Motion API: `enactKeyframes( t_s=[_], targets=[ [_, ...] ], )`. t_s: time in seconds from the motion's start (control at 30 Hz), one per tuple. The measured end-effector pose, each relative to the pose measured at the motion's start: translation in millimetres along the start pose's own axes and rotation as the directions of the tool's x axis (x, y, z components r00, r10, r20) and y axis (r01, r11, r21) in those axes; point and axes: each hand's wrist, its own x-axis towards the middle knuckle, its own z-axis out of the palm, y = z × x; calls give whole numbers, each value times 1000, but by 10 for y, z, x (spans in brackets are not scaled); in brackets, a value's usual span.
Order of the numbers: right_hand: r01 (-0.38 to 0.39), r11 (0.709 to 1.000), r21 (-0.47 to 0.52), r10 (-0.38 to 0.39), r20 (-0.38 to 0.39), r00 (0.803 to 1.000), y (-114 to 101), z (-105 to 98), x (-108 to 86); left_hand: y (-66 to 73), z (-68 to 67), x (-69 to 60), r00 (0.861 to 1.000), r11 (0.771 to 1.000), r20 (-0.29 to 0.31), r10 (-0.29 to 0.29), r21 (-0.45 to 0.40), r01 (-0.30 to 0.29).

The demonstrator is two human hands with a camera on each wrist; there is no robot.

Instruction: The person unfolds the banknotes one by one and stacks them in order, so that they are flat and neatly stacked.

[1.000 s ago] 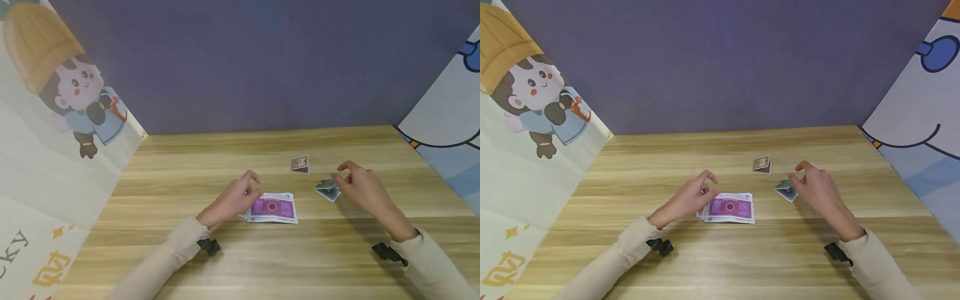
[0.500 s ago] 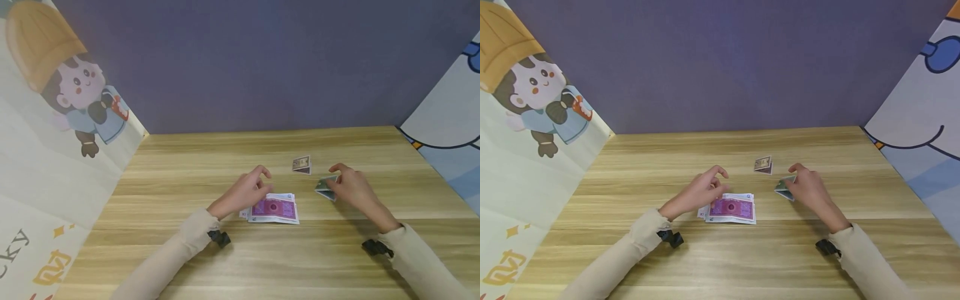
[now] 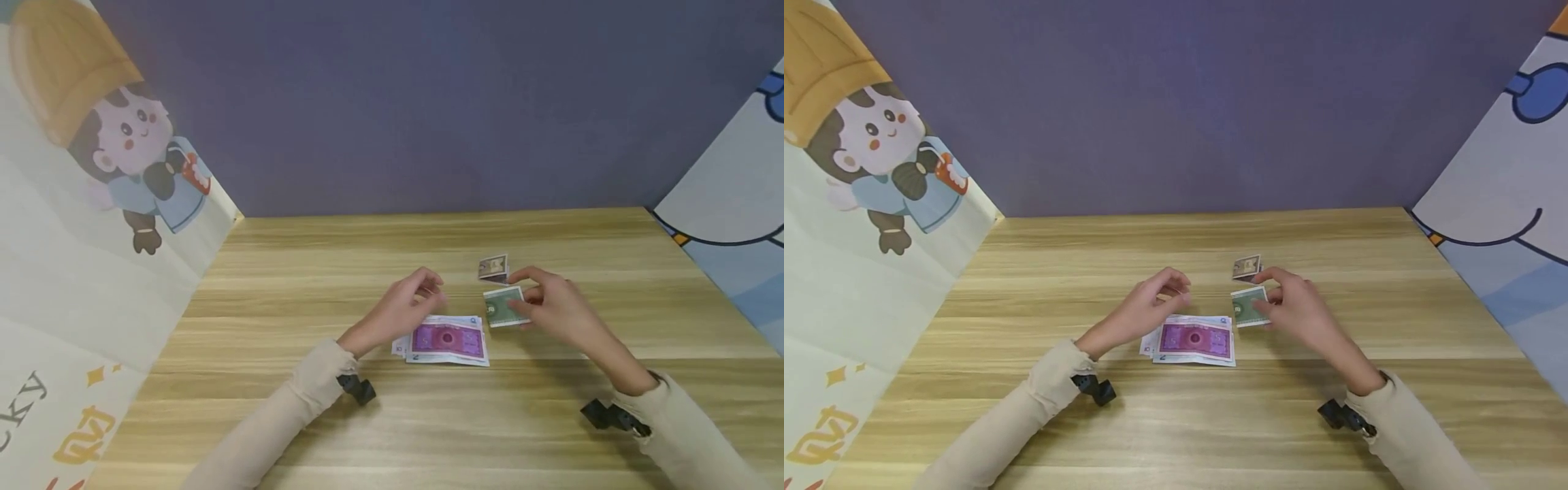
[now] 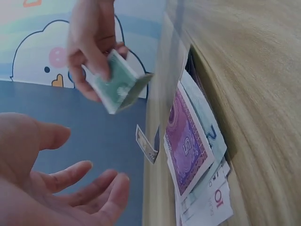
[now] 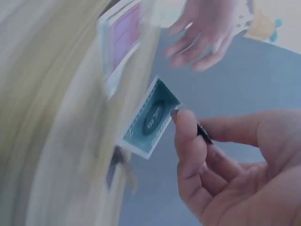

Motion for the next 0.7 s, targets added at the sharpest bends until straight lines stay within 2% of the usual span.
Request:
enactKeyframes(
  t_s=[0.1,0.2,0.3,0.4,0.47,0.7],
  targets=[
    [27,996,89,-31,44,999,-123,37,-24,-19,-14,-3,1000,1000,-21,0,-11,-1],
    [56,987,148,-71,98,993,-212,66,-35,-39,-30,-22,1000,999,-7,6,-39,-6],
    [79,973,218,-114,152,982,-254,90,-39,-57,-44,-43,998,996,57,37,-86,-31],
    [103,955,279,-158,184,970,-272,101,-45,-52,-64,-69,987,987,145,69,-151,-47],
    [116,943,312,-182,190,965,-278,103,-48,-34,-83,-89,981,983,180,75,-178,-43],
    [116,922,369,-193,178,965,-307,89,-60,-4,-151,-154,973,961,211,91,-274,-31]
  ],
)
